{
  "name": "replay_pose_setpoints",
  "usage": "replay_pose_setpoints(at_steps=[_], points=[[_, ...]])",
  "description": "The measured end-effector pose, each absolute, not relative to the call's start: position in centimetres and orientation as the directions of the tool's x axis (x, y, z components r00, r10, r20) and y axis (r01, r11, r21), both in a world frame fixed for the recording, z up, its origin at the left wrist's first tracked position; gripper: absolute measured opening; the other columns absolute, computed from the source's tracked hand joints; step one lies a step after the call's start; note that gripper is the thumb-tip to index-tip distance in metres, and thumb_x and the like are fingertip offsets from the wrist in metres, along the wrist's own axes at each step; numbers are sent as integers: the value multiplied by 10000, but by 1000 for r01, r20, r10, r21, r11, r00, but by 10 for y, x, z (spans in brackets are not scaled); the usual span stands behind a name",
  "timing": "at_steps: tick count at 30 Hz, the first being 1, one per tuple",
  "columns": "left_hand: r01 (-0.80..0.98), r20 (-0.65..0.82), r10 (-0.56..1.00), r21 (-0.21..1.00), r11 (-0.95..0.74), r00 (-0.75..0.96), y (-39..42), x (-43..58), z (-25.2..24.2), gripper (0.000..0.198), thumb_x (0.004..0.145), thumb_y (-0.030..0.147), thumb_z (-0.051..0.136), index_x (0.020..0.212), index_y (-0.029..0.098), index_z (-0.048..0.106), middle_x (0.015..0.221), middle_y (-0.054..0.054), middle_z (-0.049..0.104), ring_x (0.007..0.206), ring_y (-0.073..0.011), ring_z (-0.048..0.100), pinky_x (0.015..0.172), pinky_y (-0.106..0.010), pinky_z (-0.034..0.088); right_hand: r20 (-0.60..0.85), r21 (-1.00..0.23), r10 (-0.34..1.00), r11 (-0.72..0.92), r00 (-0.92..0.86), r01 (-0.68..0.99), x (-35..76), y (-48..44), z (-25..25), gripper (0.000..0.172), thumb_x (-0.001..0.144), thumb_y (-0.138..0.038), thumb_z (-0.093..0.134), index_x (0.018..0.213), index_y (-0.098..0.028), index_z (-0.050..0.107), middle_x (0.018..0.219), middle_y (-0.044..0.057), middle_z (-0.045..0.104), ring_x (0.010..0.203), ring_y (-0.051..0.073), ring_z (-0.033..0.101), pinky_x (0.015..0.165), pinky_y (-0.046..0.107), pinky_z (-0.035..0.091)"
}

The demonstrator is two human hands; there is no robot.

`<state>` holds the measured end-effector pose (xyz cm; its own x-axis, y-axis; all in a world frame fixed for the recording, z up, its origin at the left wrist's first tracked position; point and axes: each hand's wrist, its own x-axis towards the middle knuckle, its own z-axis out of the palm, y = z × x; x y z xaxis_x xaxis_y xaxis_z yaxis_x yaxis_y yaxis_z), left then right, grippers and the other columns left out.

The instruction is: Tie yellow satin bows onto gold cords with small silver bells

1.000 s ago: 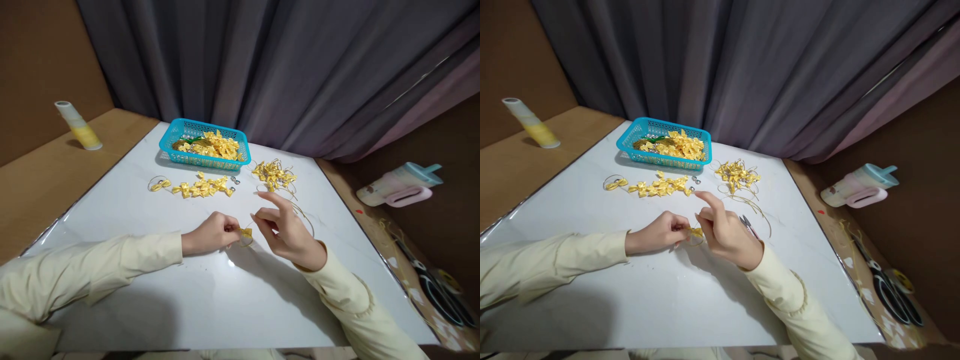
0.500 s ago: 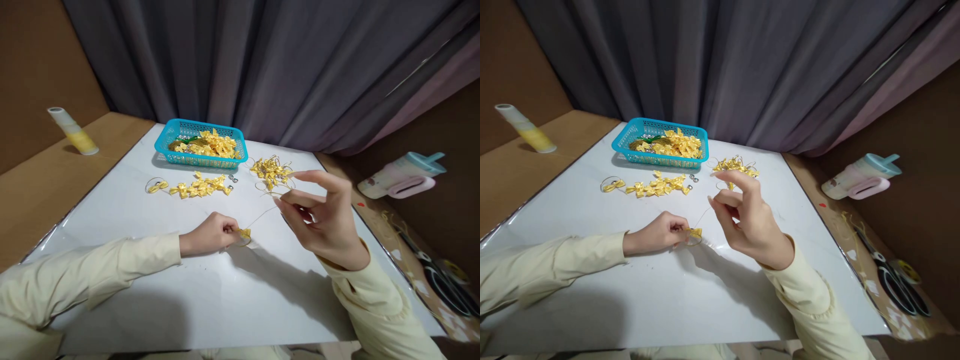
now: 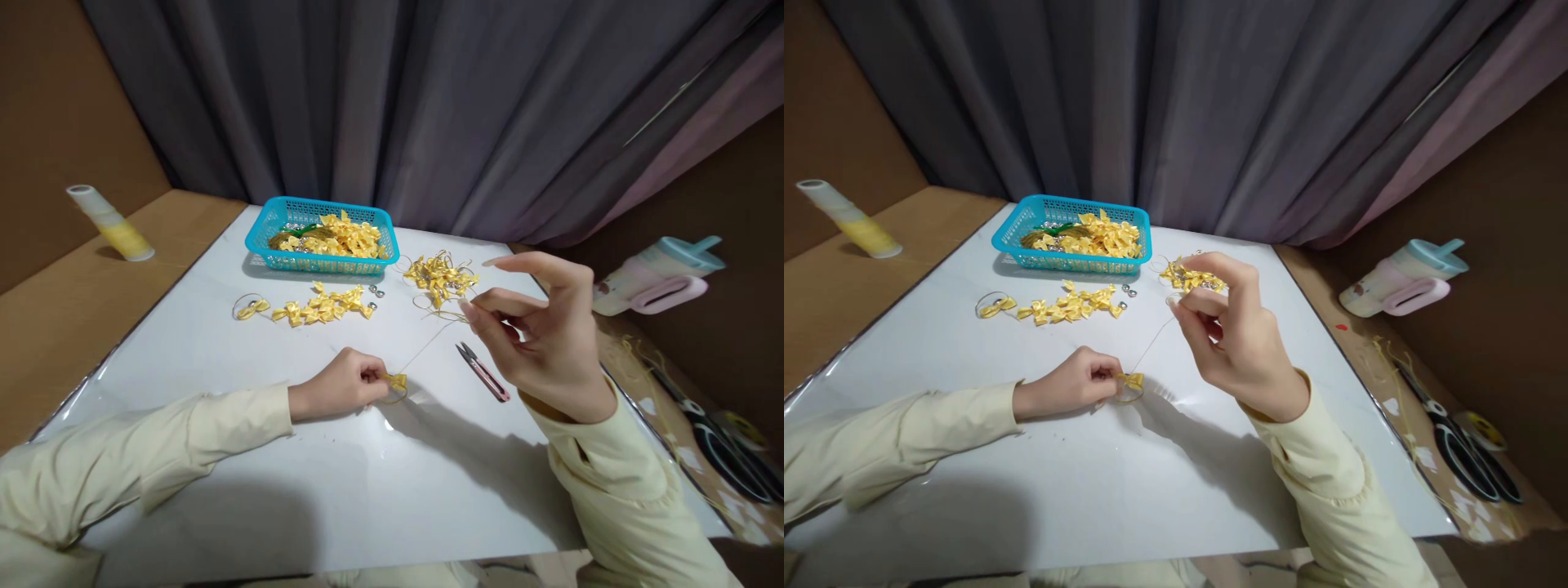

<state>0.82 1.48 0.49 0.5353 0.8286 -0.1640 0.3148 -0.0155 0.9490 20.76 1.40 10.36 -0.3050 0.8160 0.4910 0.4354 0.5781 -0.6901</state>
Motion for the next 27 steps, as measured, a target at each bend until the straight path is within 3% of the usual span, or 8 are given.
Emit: replay_pose_setpoints(at_steps=[4, 11, 15, 18, 21, 23, 25, 27], points=[[311, -159, 824, 950, -21, 544, 15, 7, 1, 118, 662, 176, 493, 559, 134, 533, 441, 37, 492, 414, -73, 449, 418, -170, 336, 558, -572, 771, 625, -307, 531, 211, 21, 102, 332, 836, -249, 565, 1084, -275, 347, 618, -38, 520, 483, 120, 473, 415, 249, 282], [313, -162, 817, 950, -23, 553, 15, 7, 2, 128, 663, 167, 492, 540, 139, 516, 436, 41, 485, 412, -72, 444, 425, -175, 332, 558, -566, 778, 611, -288, 554, 213, 24, 102, 302, 823, -215, 575, 1021, -275, 355, 568, -64, 504, 476, 118, 502, 403, 237, 269], [306, -161, 810, 952, -24, 564, 14, 7, 5, 137, 672, 165, 485, 539, 140, 508, 425, 48, 458, 411, -73, 437, 425, -179, 323, 534, -605, 799, 590, -277, 535, 215, 33, 98, 325, 820, -220, 574, 1050, -245, 346, 590, -51, 540, 538, 135, 552, 463, 248, 366], [286, -175, 791, 958, 0, 586, 14, 7, 7, 142, 685, 186, 500, 552, 137, 514, 423, 50, 446, 404, -73, 425, 416, -182, 315, 492, -723, 842, 537, -221, 435, 211, 43, 89, 374, 808, -267, 591, 1087, -221, 344, 692, -6, 624, 568, 142, 587, 519, 274, 436], [279, -195, 768, 960, 22, 610, 14, 6, 9, 157, 701, 199, 515, 557, 135, 516, 433, 44, 458, 408, -70, 420, 416, -179, 315, 326, -914, 939, 343, -112, 217, 203, 51, 74, 404, 775, -297, 630, 1073, -226, 366, 708, -7, 644, 573, 130, 618, 493, 234, 442], [275, -193, 753, 961, 17, 628, 15, 5, 9, 156, 708, 191, 513, 562, 134, 520, 442, 42, 467, 412, -68, 425, 423, -177, 320, 102, -994, 990, 106, -97, 39, 197, 56, 64, 370, 762, -259, 646, 1031, -205, 398, 694, -1, 654, 590, 131, 644, 480, 204, 450], [269, -178, 742, 963, -3, 647, 15, 5, 9, 156, 712, 182, 508, 565, 134, 526, 446, 41, 473, 414, -68, 433, 428, -176, 323, -168, -975, 974, -186, -152, -117, 194, 60, 54, 289, 771, -161, 620, 993, -179, 437, 704, 6, 654, 649, 132, 670, 505, 184, 483], [263, -166, 735, 965, -18, 657, 16, 5, 9, 161, 715, 182, 506, 563, 134, 528, 445, 41, 476, 413, -67, 432, 429, -176, 323, -363, -882, 902, -413, -235, -226, 192, 63, 47, 186, 788, -62, 549, 934, -155, 479, 680, -3, 632, 686, 130, 683, 522, 168, 508]])
